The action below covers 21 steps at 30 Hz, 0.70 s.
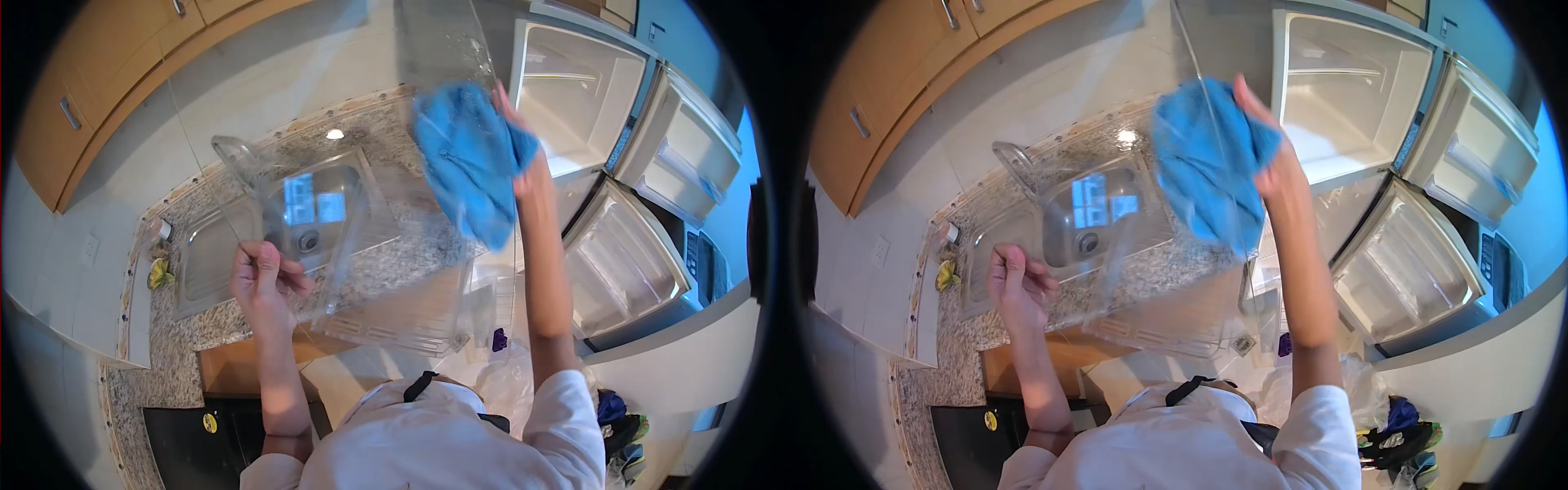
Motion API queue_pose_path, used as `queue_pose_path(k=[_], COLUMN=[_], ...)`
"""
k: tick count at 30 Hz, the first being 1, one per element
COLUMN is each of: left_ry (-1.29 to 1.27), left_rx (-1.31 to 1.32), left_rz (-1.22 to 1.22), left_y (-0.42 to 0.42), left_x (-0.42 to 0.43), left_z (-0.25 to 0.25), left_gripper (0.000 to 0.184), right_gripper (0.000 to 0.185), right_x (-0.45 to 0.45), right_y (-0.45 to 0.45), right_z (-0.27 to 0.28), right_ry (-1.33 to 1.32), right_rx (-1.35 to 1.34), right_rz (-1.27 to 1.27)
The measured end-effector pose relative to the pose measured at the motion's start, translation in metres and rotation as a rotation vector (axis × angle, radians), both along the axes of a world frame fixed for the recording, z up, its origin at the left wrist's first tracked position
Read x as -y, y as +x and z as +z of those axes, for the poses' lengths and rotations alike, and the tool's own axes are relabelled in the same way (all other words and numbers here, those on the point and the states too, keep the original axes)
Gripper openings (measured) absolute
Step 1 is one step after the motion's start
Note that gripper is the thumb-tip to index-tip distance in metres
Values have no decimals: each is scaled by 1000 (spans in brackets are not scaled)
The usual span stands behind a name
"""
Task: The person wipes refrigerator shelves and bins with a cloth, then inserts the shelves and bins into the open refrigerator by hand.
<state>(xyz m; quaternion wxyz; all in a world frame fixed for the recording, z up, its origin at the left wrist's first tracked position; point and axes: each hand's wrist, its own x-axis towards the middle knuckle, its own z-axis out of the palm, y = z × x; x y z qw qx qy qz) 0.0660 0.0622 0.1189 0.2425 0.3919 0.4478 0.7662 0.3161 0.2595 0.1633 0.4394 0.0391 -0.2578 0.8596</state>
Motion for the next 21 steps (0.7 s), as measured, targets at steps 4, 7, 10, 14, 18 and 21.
queue_pose_path(k=[4,7,10,14,18,21], left_ry=[12,46,101,127,182,181], left_rx=[25,70,121,204,212,230], left_rz=[-36,-23,39,165,256,332], left_y=[1,1,-4,-20,-39,-40], left_x=[-3,-6,-7,-1,5,5], left_z=[-6,-13,-5,8,13,15], left_gripper=[18,18,19,19,20,21], right_gripper=[58,40,55,46,28,20], right_x=[-19,-12,21,71,136,128], right_y=[-34,-55,-55,23,89,166], right_z=[94,111,23,-124,-151,-155], right_ry=[400,457,665,299,-24,-11], right_rx=[-95,-168,220,1010,978,835], right_rz=[200,403,194,251,113,-263])
